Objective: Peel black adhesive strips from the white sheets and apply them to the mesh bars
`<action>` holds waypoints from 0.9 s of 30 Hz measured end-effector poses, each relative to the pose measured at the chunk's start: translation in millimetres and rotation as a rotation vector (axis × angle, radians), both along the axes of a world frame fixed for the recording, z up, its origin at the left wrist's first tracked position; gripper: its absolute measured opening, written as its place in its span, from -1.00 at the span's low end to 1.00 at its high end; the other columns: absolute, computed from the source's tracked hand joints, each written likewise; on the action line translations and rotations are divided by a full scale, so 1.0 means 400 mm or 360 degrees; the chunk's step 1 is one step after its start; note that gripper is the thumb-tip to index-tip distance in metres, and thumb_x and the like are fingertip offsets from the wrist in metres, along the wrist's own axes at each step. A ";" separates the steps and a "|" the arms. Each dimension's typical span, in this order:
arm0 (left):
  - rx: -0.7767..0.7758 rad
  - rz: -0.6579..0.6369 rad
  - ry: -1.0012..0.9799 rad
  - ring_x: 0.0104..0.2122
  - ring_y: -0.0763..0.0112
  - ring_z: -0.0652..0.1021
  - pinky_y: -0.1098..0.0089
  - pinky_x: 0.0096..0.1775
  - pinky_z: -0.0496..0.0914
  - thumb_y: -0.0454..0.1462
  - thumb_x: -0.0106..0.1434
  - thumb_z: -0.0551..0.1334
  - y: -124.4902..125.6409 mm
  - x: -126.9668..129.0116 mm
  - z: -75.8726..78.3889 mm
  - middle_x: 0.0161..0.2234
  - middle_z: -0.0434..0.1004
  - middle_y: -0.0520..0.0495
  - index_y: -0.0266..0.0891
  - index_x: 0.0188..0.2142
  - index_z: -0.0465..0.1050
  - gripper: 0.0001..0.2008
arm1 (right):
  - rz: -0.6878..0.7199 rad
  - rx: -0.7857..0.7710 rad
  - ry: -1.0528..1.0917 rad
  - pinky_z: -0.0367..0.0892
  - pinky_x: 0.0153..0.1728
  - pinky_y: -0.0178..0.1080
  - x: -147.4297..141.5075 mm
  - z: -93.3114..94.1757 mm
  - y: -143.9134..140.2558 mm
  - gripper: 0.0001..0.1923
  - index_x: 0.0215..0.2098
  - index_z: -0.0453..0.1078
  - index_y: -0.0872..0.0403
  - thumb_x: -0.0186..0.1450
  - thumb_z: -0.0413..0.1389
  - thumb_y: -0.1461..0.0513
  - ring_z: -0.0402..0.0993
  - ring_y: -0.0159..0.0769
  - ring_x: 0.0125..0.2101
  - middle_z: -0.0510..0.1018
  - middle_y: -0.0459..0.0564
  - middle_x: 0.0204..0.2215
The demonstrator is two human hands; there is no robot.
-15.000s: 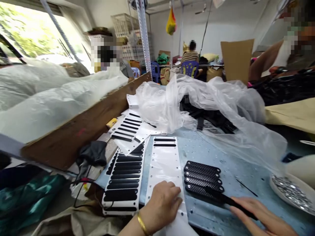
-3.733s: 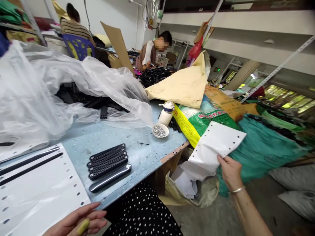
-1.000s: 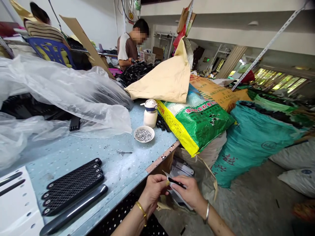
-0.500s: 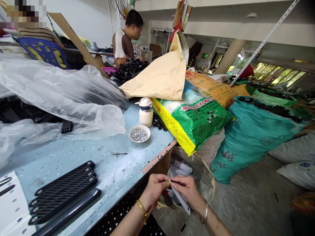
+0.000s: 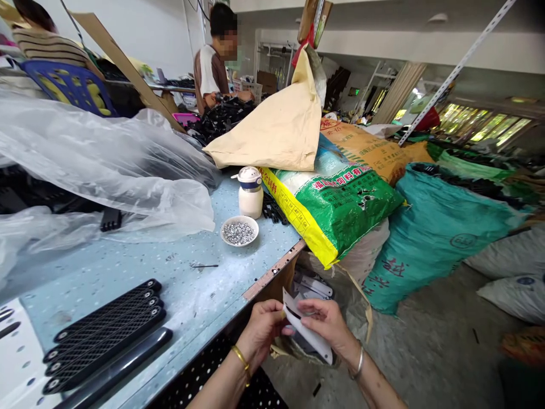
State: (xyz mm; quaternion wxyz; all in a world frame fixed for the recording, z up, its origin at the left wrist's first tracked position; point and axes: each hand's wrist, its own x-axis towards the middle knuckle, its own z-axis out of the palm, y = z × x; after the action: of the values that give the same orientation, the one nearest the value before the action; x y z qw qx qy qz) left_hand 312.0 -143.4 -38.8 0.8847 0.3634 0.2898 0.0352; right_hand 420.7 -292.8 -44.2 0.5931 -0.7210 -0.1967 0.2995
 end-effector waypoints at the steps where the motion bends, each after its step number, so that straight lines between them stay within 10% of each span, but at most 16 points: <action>1: -0.0033 0.0008 -0.0010 -0.59 0.43 0.50 0.45 -0.53 0.45 -0.30 -0.17 0.44 0.003 -0.002 0.001 -0.61 0.50 -0.06 -0.36 -0.60 0.46 -0.80 | -0.0091 -0.0019 -0.0011 0.41 -0.24 -0.17 0.013 -0.005 -0.013 -0.50 -0.26 0.58 0.13 -0.09 0.40 0.02 0.53 -0.08 -0.26 0.64 0.11 -0.30; 6: -0.0111 0.0070 -0.0047 -0.55 0.44 0.53 0.39 -0.41 0.54 -0.29 -0.16 0.48 0.010 -0.006 -0.005 -0.58 0.49 -0.04 -0.38 -0.57 0.45 -0.74 | -0.0423 -0.0117 0.0072 0.29 -0.59 -0.25 0.039 -0.035 -0.094 -0.50 -0.63 0.46 0.12 0.10 0.21 -0.14 0.40 -0.25 -0.63 0.50 -0.01 -0.69; 10: -0.0102 0.0137 0.0011 -0.57 0.49 0.52 0.43 -0.42 0.55 -0.31 -0.11 0.49 0.007 -0.004 -0.036 -0.59 0.46 -0.01 -0.36 -0.57 0.43 -0.74 | -0.0482 -0.0037 0.0282 0.30 -0.60 -0.26 0.004 -0.017 -0.136 -0.43 -0.56 0.48 0.12 0.20 0.07 -0.20 0.41 -0.27 -0.62 0.53 0.01 -0.62; 18: 0.0072 0.0165 0.0087 -0.56 0.46 0.53 0.42 -0.41 0.54 -0.30 -0.04 0.45 0.003 0.005 -0.068 -0.59 0.46 0.00 -0.34 -0.60 0.42 -0.76 | -0.0246 0.0004 0.0227 0.06 -0.63 -0.39 -0.031 0.062 -0.102 -0.54 -0.63 0.46 0.18 0.05 0.29 -0.06 0.23 -0.46 -0.68 0.40 -0.11 -0.74; 23: 0.0338 0.0238 0.0125 -0.27 0.20 0.60 0.30 -0.26 0.53 -0.35 -0.03 0.41 -0.004 -0.024 -0.035 -0.22 0.61 -0.15 -0.27 -0.23 0.54 -0.69 | -0.0309 -0.0038 0.0176 0.10 -0.65 -0.37 -0.030 0.044 -0.066 -0.55 -0.63 0.43 0.16 0.03 0.28 -0.07 0.20 -0.46 -0.72 0.39 -0.14 -0.75; 27: 0.1017 0.0135 -0.0068 0.04 0.01 0.47 0.16 0.15 0.26 -0.44 -0.05 0.36 -0.041 -0.064 0.019 -0.03 0.56 -0.17 -0.15 -0.12 0.57 -0.55 | -0.0353 -0.0066 0.0100 0.03 -0.68 -0.39 -0.036 0.042 -0.043 -0.53 -0.70 0.36 0.14 -0.01 0.29 -0.08 0.16 -0.47 -0.73 0.32 -0.17 -0.79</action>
State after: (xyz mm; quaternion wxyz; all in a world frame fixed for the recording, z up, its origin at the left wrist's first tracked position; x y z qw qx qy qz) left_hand 286.5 -159.7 -31.3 0.7295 0.6094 0.2605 0.1688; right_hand 406.4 -309.8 -27.3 0.6135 -0.7407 -0.0910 0.2585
